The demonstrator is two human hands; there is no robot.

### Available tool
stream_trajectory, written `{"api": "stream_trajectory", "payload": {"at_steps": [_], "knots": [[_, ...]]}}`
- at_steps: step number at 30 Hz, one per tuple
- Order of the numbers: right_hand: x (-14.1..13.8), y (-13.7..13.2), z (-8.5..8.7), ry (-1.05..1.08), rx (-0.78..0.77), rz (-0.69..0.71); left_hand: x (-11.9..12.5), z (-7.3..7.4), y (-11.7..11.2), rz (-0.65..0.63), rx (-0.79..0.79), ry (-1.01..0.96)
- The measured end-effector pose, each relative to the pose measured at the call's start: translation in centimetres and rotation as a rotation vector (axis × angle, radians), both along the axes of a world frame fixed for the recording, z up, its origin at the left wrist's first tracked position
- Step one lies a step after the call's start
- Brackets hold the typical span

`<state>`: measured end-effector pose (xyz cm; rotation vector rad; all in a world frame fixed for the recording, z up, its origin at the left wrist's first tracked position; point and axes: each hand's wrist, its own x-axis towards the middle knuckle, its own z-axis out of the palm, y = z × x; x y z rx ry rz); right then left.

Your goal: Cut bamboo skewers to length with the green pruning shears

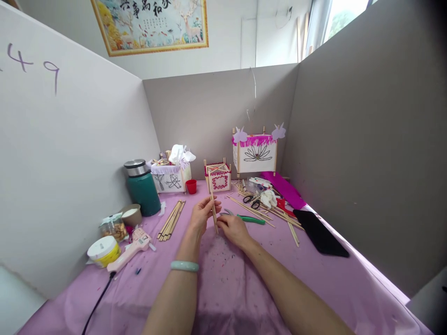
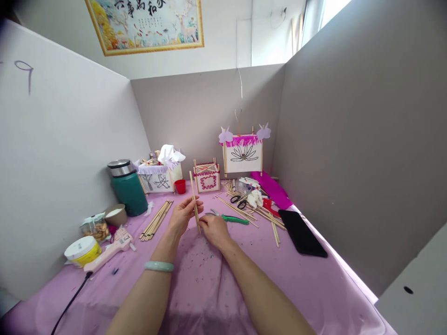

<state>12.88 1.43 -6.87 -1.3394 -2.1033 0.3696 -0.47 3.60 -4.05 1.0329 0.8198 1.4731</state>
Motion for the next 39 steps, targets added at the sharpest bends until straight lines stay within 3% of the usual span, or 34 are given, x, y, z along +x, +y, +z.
{"api": "stream_trajectory", "payload": {"at_steps": [4, 22, 27, 39], "knots": [[-0.3, 0.2, 0.0, -0.094, -0.026, -0.039, 0.1, -0.2, 0.2, -0.009, 0.015, -0.015], [-0.5, 0.1, -0.1, -0.138, -0.031, -0.048, 0.8, 0.1, -0.4, -0.126, 0.050, -0.091], [-0.7, 0.2, -0.3, -0.137, -0.047, -0.041, 1.1, -0.1, -0.2, -0.133, 0.116, -0.161], [-0.8, 0.0, -0.8, -0.172, 0.012, -0.059, 1.2, -0.3, -0.2, -0.130, 0.111, -0.145]]}}
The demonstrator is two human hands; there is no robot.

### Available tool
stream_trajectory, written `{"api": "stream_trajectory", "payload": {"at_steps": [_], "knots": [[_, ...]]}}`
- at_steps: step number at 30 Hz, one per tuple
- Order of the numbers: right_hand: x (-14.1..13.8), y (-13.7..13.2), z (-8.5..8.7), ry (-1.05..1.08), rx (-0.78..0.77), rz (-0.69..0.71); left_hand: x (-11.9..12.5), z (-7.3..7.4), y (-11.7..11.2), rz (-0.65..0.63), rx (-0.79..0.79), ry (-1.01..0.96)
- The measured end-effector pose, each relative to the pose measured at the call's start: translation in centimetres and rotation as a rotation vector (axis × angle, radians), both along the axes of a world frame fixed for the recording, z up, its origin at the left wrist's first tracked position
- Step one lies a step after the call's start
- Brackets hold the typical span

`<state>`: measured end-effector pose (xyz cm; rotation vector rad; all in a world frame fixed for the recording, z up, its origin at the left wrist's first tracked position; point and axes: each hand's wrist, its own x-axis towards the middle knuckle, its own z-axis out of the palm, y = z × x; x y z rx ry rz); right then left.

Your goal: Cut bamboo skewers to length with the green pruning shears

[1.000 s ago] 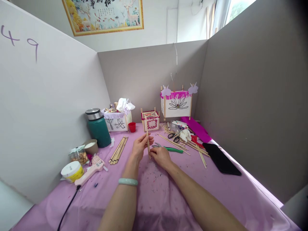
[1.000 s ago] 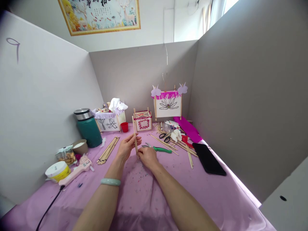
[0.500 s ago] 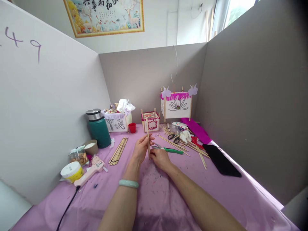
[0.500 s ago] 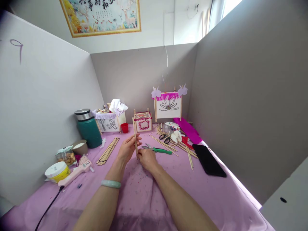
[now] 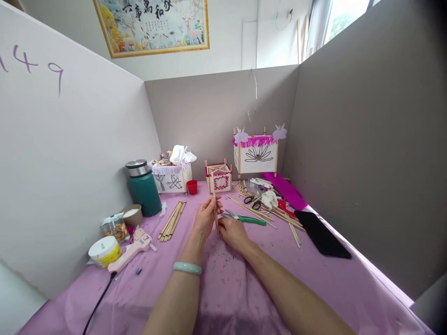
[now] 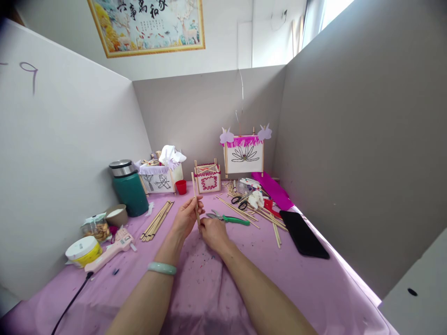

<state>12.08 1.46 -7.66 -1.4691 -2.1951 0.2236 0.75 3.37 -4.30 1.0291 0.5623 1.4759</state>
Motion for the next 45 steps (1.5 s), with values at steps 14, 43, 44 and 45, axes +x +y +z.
{"api": "stream_trajectory", "payload": {"at_steps": [14, 43, 44, 45], "knots": [[4.3, 1.3, 2.2, 0.403, 0.747, -0.077, 0.3, 0.7, -1.0, -0.067, 0.010, 0.341], [1.3, 0.8, 0.5, 0.623, 0.032, 0.137, 0.3, -0.1, 0.2, 0.082, -0.022, -0.006], [1.3, 0.9, 0.4, 0.622, 0.021, 0.136, 0.3, -0.1, 0.2, 0.076, -0.022, -0.005], [1.2, 1.0, 0.2, 0.622, -0.002, 0.136, 0.3, -0.1, 0.2, 0.070, -0.027, -0.008]]}}
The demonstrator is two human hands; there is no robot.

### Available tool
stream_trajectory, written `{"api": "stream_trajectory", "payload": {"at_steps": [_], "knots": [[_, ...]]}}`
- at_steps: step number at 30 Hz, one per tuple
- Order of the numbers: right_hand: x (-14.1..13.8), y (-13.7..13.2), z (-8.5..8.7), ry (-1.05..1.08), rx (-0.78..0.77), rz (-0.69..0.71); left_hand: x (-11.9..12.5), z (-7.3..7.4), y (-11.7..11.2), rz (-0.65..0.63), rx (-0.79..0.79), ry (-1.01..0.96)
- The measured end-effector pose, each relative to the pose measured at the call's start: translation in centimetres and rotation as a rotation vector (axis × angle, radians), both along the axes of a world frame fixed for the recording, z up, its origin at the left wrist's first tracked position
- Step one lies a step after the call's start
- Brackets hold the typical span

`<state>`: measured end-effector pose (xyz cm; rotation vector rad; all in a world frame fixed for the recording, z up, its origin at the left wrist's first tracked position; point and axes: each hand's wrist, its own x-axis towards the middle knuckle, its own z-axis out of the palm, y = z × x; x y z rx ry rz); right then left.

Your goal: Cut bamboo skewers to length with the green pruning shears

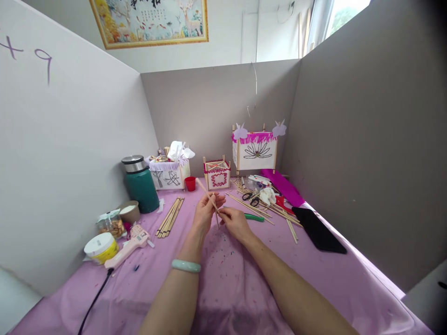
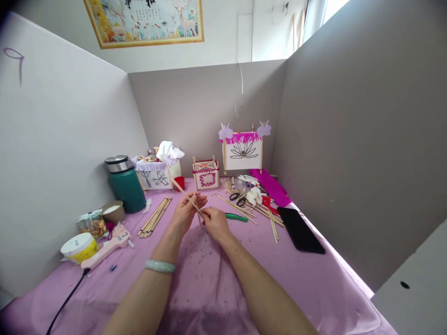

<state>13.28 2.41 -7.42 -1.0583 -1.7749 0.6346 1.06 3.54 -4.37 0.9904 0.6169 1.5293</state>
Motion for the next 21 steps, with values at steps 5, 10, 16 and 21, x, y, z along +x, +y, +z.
{"api": "stream_trajectory", "payload": {"at_steps": [5, 10, 16, 21], "knots": [[-0.20, 0.15, -0.44, -0.069, -0.086, 0.005, 0.19, 0.10, -0.11, -0.007, -0.027, -0.041], [-0.05, 0.22, -0.69, -0.201, -0.068, -0.032, 0.27, -0.07, 0.01, -0.007, -0.008, -0.020], [-0.09, -0.01, -0.51, -0.256, -0.094, -0.036, 0.48, -0.29, -0.05, -0.013, 0.023, 0.020], [0.04, -0.19, -0.18, -0.352, -0.046, -0.030, 0.66, -0.11, -0.33, -0.033, 0.019, 0.009]]}}
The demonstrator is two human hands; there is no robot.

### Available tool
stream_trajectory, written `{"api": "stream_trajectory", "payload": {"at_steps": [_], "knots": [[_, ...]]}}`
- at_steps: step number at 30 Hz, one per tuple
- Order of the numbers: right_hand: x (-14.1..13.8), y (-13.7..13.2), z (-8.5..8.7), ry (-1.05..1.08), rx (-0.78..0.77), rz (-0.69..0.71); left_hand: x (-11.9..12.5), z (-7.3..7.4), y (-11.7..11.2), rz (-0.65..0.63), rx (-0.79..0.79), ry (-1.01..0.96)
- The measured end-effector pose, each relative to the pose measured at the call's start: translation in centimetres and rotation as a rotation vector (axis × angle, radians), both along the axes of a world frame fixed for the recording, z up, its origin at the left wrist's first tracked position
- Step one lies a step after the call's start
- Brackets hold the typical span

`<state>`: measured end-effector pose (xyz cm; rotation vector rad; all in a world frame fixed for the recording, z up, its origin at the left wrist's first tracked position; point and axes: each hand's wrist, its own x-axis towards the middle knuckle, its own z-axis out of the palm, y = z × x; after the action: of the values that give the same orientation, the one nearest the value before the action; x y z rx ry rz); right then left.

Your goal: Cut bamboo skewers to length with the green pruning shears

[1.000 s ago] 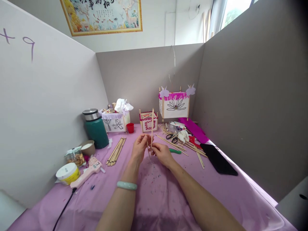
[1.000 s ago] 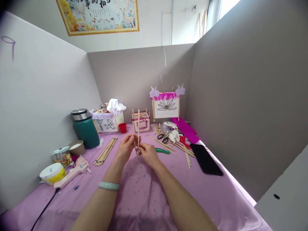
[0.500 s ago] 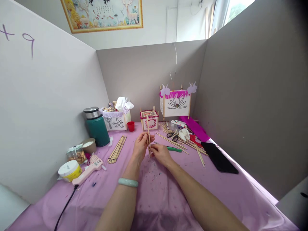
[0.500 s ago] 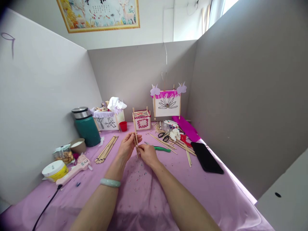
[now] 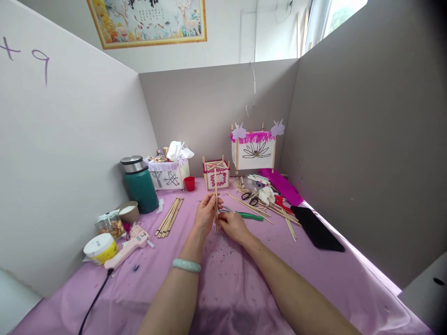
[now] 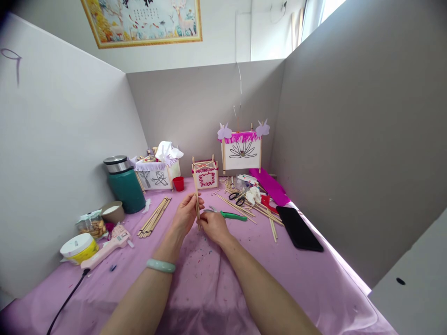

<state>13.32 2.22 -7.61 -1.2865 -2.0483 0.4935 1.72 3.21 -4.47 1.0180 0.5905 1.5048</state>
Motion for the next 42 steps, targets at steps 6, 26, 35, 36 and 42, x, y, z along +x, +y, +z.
{"api": "stream_trajectory", "payload": {"at_steps": [6, 26, 35, 36, 42], "knots": [[-0.1, -0.2, 0.2, -0.041, -0.015, 0.002, 0.0, 0.1, -0.2, -0.038, 0.016, -0.019], [-0.9, -1.1, 0.6, -0.238, -0.020, -0.082, -0.2, 0.0, -0.2, -0.045, 0.041, -0.024], [-1.5, -1.8, 0.6, -0.242, 0.047, -0.146, 0.1, -0.5, 0.1, 0.056, 0.016, 0.004], [-1.6, -1.9, 0.6, -0.246, 0.058, -0.169, 0.2, -0.5, 0.0, 0.070, 0.015, 0.004], [-2.2, -2.0, 0.7, -0.291, 0.054, -0.196, 0.5, 0.0, -0.3, 0.071, 0.014, 0.007]]}}
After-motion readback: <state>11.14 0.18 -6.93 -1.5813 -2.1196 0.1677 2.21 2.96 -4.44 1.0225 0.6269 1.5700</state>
